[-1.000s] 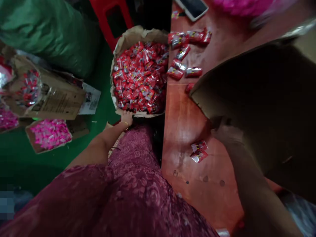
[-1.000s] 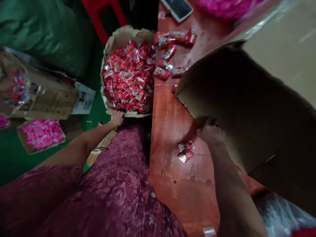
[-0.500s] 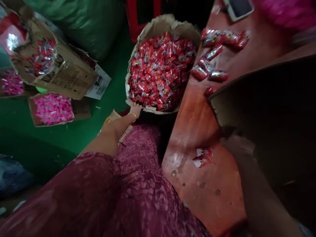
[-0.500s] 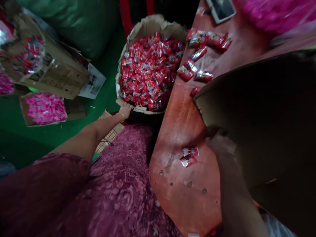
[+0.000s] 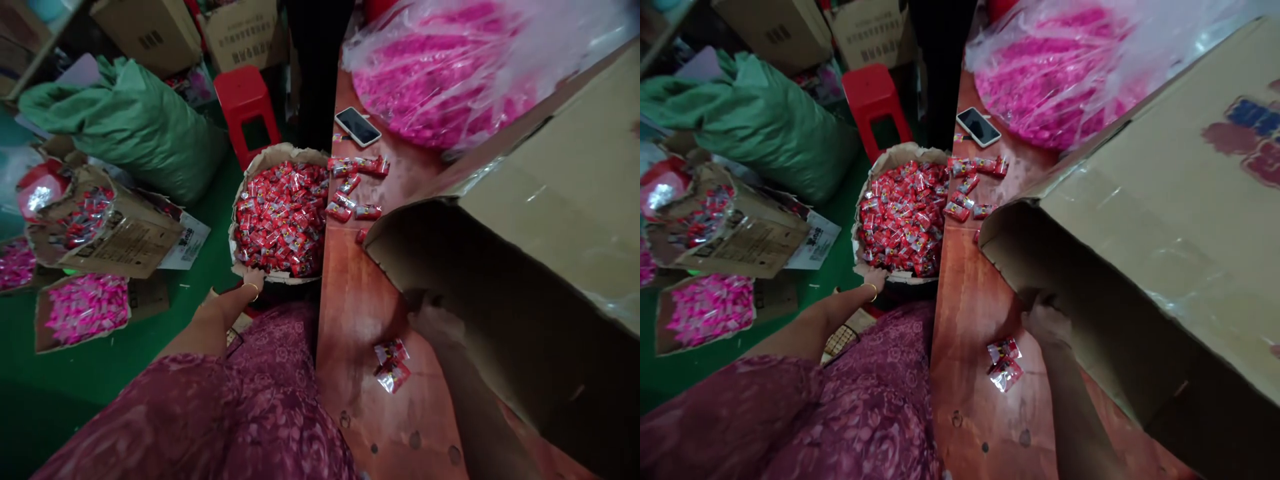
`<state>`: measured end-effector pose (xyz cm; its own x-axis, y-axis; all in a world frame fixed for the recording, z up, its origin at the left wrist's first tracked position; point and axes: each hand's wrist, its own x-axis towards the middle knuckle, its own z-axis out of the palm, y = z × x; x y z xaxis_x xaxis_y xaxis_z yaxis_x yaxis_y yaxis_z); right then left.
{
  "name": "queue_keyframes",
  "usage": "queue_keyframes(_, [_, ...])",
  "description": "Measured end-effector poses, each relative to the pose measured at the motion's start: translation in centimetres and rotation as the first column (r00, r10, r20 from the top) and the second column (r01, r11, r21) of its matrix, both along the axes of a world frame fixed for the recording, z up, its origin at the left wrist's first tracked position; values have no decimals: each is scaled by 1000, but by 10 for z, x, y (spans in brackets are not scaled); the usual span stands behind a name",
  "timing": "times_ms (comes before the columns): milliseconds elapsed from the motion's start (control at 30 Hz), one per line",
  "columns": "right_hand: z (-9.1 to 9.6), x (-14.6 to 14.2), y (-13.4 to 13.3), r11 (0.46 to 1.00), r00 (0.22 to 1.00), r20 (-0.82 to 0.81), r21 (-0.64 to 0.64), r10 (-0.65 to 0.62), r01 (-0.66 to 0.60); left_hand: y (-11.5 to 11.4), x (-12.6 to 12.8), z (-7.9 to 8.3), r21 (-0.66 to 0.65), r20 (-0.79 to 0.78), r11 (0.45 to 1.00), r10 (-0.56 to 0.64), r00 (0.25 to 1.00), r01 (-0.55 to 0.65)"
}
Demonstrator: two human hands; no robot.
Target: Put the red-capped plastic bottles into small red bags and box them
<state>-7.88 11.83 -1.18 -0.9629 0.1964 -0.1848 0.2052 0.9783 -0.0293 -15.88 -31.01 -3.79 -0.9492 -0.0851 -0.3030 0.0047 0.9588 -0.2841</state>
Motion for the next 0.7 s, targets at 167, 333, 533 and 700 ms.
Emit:
queue_keyframes(167, [6,2,-5,998,998,-24,-36,-58,57,3,-5,-3,-31,16,999,27,1000,-27])
queue_keyframes(333, [5,3,-6,997,997,-24,-21,-78,78,0,-9,-7,-22,43,1000,13,999,-12])
queue_keyframes(533, [-3,4,-3,999,997,-60,22,-44,45,-3,-13,-16,4,44,1000,14,999,-14])
queue_keyframes(700, [-11,5,1,998,994,-106,56,-12,18,-3,-12,-21,8,26,1000,22,999,-23])
